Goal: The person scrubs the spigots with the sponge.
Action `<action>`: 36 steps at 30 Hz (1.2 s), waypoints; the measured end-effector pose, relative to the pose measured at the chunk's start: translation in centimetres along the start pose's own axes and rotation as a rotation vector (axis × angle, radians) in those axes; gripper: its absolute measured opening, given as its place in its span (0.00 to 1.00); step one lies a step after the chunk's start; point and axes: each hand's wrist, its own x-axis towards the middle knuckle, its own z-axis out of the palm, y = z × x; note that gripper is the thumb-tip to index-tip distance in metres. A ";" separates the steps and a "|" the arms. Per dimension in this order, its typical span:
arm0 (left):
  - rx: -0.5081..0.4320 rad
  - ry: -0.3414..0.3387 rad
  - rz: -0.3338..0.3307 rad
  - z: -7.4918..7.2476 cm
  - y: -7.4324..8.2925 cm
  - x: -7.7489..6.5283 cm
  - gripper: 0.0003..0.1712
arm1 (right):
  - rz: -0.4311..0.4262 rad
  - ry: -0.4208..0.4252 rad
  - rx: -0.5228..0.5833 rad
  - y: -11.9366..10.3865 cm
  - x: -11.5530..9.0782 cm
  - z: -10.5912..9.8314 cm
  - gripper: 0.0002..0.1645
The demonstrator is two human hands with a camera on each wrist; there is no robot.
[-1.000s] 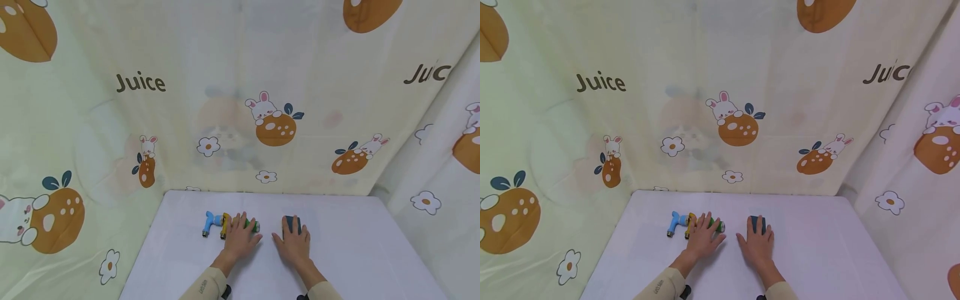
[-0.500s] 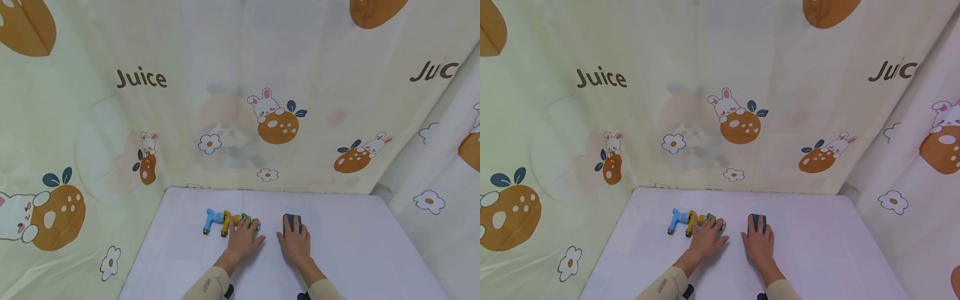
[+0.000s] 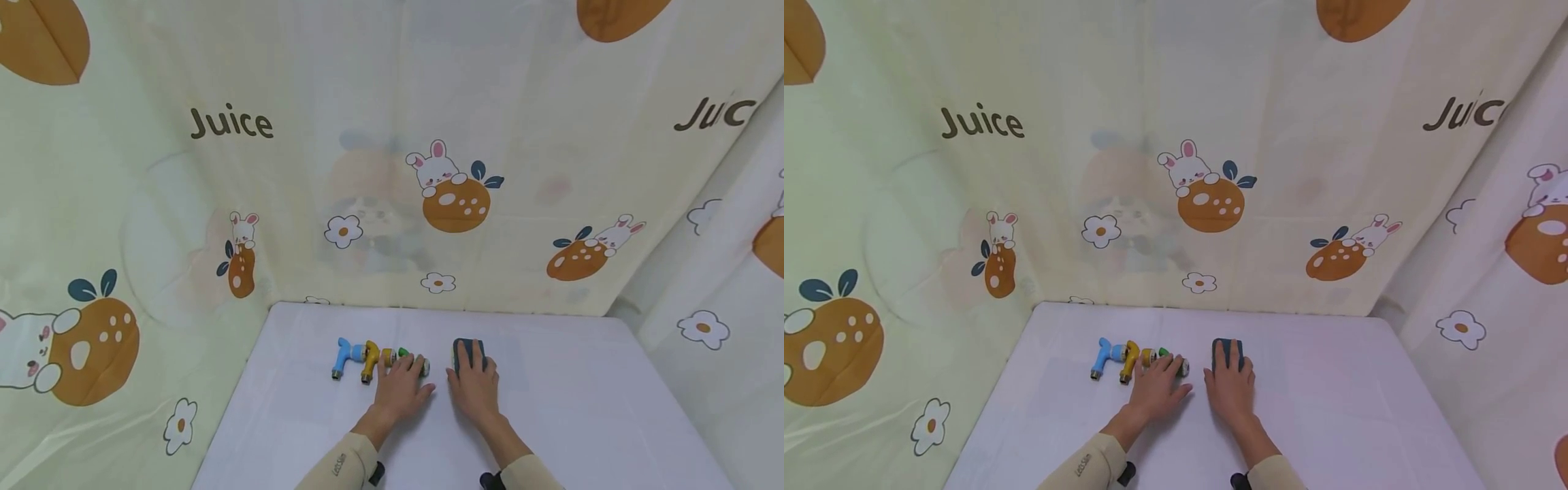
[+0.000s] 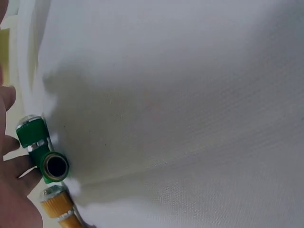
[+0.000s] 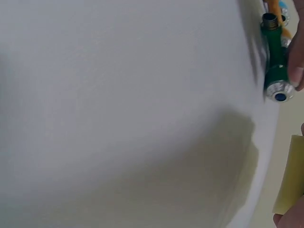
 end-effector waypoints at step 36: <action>-0.531 -0.010 -0.163 -2.3 0.5 0.4 0.55 | -0.139 0.066 0.180 -4.9 -1.3 -2.1 0.47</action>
